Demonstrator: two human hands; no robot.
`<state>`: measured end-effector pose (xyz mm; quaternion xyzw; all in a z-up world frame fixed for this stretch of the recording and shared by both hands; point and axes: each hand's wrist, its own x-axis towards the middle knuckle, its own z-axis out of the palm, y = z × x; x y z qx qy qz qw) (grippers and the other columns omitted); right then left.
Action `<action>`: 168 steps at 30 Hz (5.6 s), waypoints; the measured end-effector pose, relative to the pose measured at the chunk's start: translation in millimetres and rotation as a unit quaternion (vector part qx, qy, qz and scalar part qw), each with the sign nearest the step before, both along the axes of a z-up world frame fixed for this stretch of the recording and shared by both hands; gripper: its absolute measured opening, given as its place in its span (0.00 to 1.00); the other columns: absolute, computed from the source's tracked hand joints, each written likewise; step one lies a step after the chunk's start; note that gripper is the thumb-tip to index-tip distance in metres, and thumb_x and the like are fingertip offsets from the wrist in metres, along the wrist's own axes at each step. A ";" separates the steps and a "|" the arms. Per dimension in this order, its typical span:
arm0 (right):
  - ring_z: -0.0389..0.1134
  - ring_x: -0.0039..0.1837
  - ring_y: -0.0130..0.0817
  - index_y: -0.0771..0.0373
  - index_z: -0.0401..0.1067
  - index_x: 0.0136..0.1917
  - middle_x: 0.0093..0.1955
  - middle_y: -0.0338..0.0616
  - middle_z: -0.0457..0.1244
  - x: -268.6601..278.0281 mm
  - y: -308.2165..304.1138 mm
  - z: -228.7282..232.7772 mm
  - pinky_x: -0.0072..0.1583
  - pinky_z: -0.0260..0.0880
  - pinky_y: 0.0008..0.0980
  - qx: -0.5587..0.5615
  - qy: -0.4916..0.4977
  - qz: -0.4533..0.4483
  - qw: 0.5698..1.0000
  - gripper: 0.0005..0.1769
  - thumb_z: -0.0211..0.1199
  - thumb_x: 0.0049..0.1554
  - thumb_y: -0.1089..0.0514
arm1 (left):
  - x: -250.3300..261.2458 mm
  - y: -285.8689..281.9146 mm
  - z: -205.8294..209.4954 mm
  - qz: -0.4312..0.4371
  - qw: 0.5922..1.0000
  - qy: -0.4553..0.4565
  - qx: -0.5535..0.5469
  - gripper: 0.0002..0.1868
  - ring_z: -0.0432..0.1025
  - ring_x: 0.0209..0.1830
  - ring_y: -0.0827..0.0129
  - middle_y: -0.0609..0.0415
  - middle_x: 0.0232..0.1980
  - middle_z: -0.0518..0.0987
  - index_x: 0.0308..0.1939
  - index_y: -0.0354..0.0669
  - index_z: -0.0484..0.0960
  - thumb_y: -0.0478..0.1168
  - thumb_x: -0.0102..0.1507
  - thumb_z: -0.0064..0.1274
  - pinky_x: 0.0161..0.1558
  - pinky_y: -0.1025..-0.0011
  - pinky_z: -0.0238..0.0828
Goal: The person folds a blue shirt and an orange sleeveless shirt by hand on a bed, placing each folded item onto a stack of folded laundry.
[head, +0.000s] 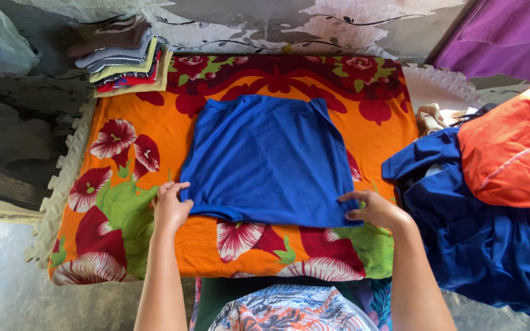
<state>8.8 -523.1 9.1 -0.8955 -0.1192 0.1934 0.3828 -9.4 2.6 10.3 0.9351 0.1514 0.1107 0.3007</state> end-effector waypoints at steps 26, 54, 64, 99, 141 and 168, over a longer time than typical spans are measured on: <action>0.69 0.56 0.58 0.62 0.79 0.49 0.54 0.57 0.66 273.9 110.1 5.5 0.55 0.69 0.51 -0.141 -0.237 -0.166 0.947 0.14 0.73 0.52 0.54 | 295.2 -7.7 -58.4 -0.039 0.995 -0.084 0.036 0.12 0.74 0.52 0.42 0.37 0.47 0.81 0.41 0.36 0.79 0.43 0.66 0.56 0.55 0.50 0.68; 0.64 0.35 0.30 0.64 0.74 0.47 0.35 0.38 0.64 316.6 28.9 -14.0 0.39 0.65 0.32 0.435 0.086 -0.394 0.805 0.10 0.65 0.61 0.54 | 318.6 -77.9 -7.1 -0.216 0.976 0.017 0.027 0.15 0.75 0.59 0.52 0.47 0.52 0.84 0.48 0.44 0.85 0.44 0.59 0.65 0.61 0.57 0.70; 0.71 0.41 0.37 0.65 0.79 0.47 0.38 0.45 0.70 306.9 50.8 -48.7 0.45 0.70 0.38 0.127 -0.229 -0.419 0.870 0.11 0.72 0.55 0.55 | 350.3 -60.7 -9.6 -0.274 0.959 0.067 -0.003 0.28 0.75 0.55 0.45 0.36 0.53 0.81 0.54 0.36 0.81 0.58 0.64 0.59 0.55 0.55 0.72; 0.36 0.84 0.54 0.43 0.50 0.81 0.86 0.43 0.40 241.8 157.2 -18.8 0.74 0.29 0.75 -0.261 -0.242 -0.140 0.924 0.35 0.44 0.64 0.37 | 345.8 39.6 -44.6 -0.093 0.991 0.089 0.047 0.22 0.78 0.48 0.43 0.37 0.47 0.84 0.47 0.38 0.83 0.55 0.64 0.56 0.51 0.52 0.73; 0.26 0.83 0.69 0.37 0.47 0.82 0.86 0.46 0.34 224.3 162.5 7.3 0.70 0.19 0.82 -0.274 -0.213 -0.146 0.926 0.41 0.45 0.60 0.27 | 244.2 -53.9 5.9 -0.013 0.960 -0.084 0.265 0.25 0.64 0.69 0.46 0.44 0.69 0.70 0.64 0.44 0.72 0.53 0.68 0.48 0.63 0.39 0.61; 0.36 0.83 0.63 0.45 0.58 0.78 0.83 0.49 0.44 34.8 125.7 -16.4 0.72 0.31 0.79 -0.221 -0.255 -0.201 0.920 0.38 0.53 0.59 0.31 | 29.1 -70.9 -21.0 -0.049 0.982 -0.055 0.177 0.41 0.40 0.80 0.35 0.44 0.81 0.54 0.78 0.54 0.61 0.69 0.66 0.40 0.69 0.24 0.29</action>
